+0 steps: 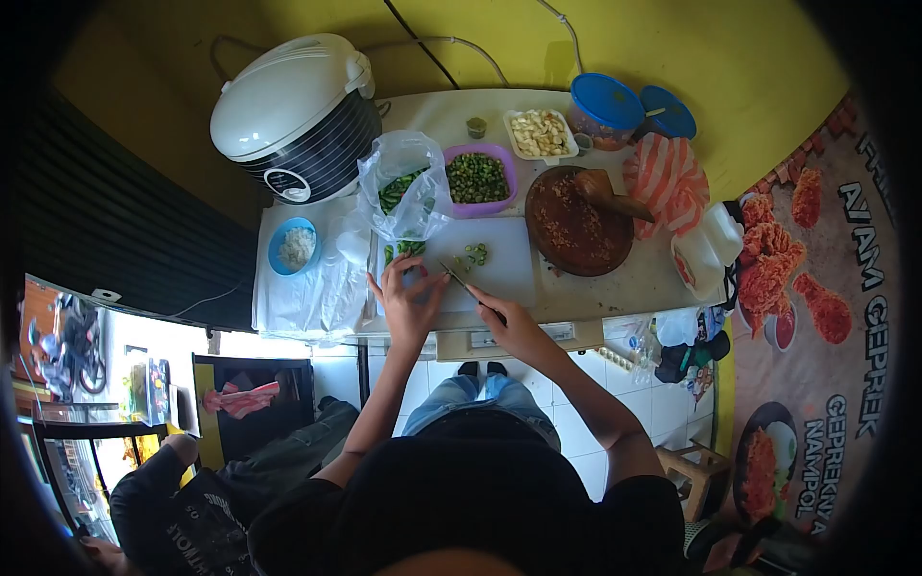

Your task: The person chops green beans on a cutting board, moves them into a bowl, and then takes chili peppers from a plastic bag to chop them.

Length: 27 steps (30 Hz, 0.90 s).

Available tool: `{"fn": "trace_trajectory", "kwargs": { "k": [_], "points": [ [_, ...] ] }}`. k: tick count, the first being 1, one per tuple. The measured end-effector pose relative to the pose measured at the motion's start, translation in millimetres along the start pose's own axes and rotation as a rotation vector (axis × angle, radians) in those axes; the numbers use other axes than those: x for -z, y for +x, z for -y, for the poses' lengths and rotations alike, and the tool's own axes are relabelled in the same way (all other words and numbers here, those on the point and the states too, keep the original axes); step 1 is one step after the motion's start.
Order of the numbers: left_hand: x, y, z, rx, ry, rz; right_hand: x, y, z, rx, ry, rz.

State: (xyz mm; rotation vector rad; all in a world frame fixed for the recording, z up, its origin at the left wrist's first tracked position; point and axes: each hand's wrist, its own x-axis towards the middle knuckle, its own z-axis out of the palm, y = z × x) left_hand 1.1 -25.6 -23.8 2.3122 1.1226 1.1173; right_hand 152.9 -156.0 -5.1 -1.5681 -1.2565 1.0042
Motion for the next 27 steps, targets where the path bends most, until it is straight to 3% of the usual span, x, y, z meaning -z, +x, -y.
{"fn": "trace_trajectory", "kwargs": {
  "k": [12,21,27],
  "points": [
    [-0.3,0.5,2.7,-0.014,0.011,0.002,15.9,-19.6,14.5,-0.097,-0.06,0.034],
    [0.5,-0.4,4.8,-0.034,0.014,0.039,12.1,-1.2,-1.0,0.02,-0.081,-0.003],
    [0.8,-0.5,4.5,-0.014,0.053,0.06,18.4,-13.0,3.0,-0.059,-0.07,0.024]
  ]
}}
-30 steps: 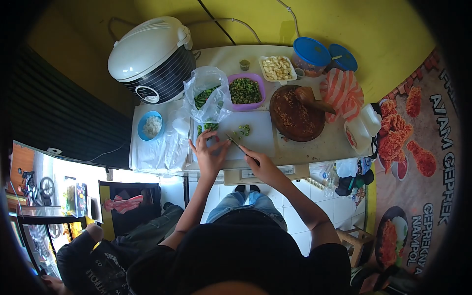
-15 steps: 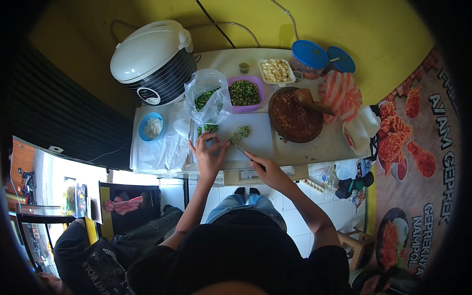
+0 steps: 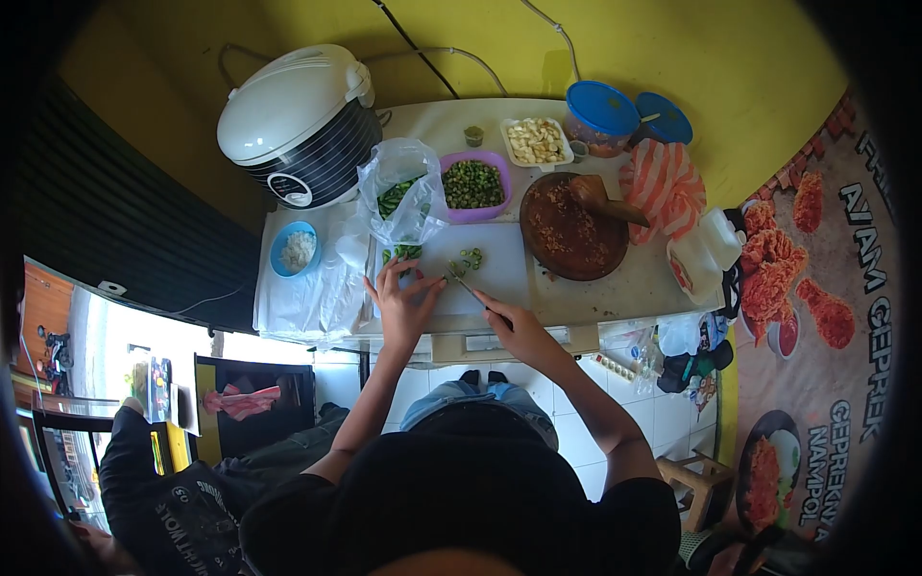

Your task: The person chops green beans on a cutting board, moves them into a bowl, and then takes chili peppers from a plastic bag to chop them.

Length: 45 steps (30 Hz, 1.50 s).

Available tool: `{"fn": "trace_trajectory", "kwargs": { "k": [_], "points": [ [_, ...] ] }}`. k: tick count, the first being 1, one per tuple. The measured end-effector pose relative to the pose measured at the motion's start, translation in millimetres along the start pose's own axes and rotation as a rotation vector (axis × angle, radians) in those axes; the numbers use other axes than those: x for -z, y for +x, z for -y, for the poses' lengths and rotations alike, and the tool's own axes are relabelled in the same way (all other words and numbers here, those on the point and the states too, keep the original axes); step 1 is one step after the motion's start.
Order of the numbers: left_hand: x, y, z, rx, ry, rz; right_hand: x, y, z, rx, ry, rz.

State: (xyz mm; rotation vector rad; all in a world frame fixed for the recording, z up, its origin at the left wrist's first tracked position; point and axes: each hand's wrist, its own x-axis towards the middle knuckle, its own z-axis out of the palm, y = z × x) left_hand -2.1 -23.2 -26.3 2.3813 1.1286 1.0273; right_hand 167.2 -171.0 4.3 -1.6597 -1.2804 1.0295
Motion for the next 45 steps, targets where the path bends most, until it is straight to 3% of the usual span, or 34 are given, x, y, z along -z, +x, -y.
{"fn": "trace_trajectory", "kwargs": {
  "k": [16,19,23,27,33,45],
  "points": [
    [1.2,27.9,-22.3,-0.059,0.129,-0.01,29.0,7.5,19.5,0.003,0.02,0.016],
    [19.6,34.7,-9.0,-0.02,-0.089,-0.035,28.5,8.3,14.1,0.05,0.007,0.09],
    [52.2,40.0,0.9,-0.01,-0.084,-0.006,24.3,13.7,-1.9,0.076,-0.019,0.096],
    [65.9,39.1,16.7,-0.183,0.101,0.139,32.4,16.8,13.8,0.012,-0.014,0.072],
    [58.8,45.5,22.7,-0.3,0.172,0.195,28.4,18.5,6.4,0.013,-0.012,0.067],
    [21.7,34.6,0.5,-0.261,0.087,0.165,18.3,0.9,19.1,-0.011,-0.017,0.033]
  ]
}}
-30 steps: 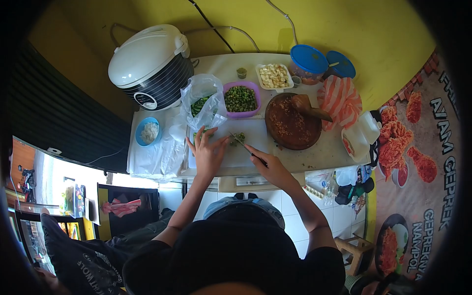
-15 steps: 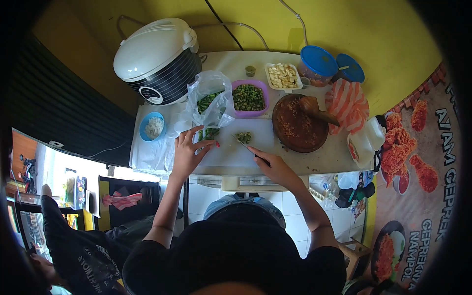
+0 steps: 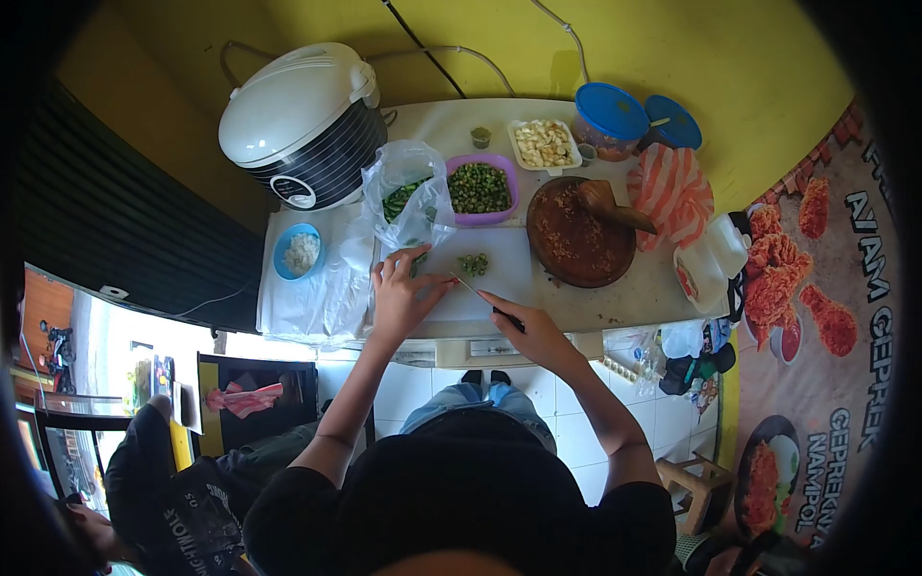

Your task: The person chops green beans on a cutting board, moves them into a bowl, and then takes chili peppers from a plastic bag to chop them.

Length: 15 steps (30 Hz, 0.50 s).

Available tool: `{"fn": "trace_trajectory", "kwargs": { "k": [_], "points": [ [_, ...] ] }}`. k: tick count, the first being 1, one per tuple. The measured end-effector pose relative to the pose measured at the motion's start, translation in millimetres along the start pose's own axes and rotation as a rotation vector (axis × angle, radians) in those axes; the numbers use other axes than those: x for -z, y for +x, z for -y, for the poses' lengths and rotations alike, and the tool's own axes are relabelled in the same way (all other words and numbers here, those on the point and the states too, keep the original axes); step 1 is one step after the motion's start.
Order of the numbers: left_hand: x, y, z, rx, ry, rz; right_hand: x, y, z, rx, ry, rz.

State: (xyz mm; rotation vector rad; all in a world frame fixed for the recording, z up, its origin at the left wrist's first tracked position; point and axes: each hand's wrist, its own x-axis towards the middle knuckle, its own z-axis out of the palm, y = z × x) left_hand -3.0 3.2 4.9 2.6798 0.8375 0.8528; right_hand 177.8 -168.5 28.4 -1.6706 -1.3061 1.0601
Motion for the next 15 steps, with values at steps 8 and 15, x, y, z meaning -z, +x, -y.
{"fn": "trace_trajectory", "kwargs": {
  "k": [8,15],
  "points": [
    [-14.4,-7.0,-7.6,0.115,-0.133,-0.124,-8.2,-6.2,1.7,-0.093,-0.083,-0.037],
    [-15.5,-7.8,-5.9,0.116,-0.134,-0.129,-15.6,-5.5,-11.4,0.058,-0.141,-0.125]
  ]
}}
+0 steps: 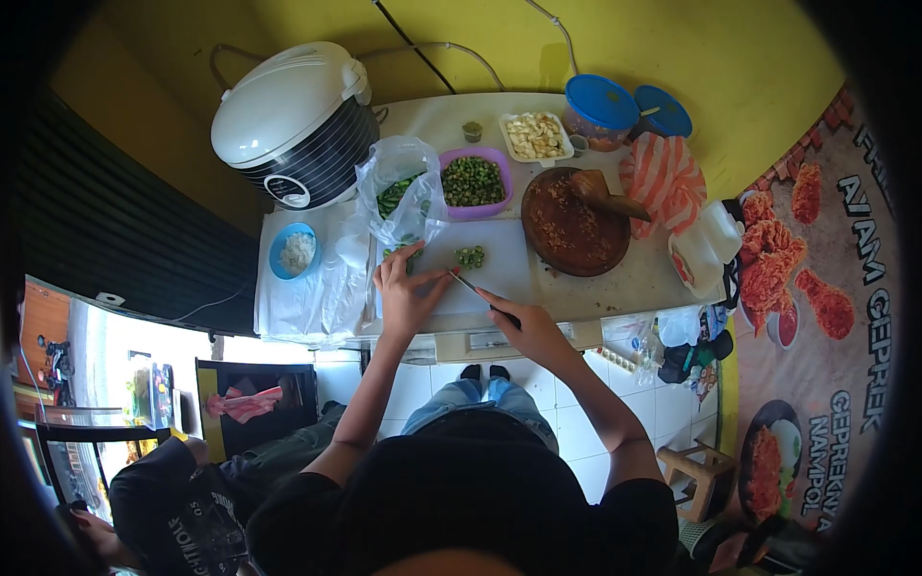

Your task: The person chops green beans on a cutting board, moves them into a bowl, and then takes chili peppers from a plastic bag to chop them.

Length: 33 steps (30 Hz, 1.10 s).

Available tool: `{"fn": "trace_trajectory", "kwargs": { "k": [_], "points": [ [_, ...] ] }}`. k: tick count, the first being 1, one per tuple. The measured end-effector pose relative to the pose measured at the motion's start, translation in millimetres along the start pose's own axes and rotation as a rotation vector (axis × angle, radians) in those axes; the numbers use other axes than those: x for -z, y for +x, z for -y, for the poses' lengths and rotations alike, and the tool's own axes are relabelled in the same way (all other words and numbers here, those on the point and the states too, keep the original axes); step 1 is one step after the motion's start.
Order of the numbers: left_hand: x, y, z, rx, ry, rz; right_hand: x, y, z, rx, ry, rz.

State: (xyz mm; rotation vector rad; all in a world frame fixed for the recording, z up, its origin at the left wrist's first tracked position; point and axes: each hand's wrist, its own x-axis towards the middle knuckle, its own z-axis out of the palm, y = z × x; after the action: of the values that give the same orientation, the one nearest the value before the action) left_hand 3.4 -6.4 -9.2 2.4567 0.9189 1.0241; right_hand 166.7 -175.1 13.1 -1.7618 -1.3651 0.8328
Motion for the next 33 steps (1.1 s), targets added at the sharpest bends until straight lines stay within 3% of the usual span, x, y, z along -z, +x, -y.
{"fn": "trace_trajectory", "kwargs": {
  "k": [12,33],
  "points": [
    [1.2,0.3,-1.0,0.015,-0.003,0.01,2.2,2.3,6.9,-0.091,0.01,0.035],
    [1.4,2.3,-1.7,0.006,-0.011,-0.02,-2.6,31.5,7.2,-0.058,0.121,0.096]
  ]
}}
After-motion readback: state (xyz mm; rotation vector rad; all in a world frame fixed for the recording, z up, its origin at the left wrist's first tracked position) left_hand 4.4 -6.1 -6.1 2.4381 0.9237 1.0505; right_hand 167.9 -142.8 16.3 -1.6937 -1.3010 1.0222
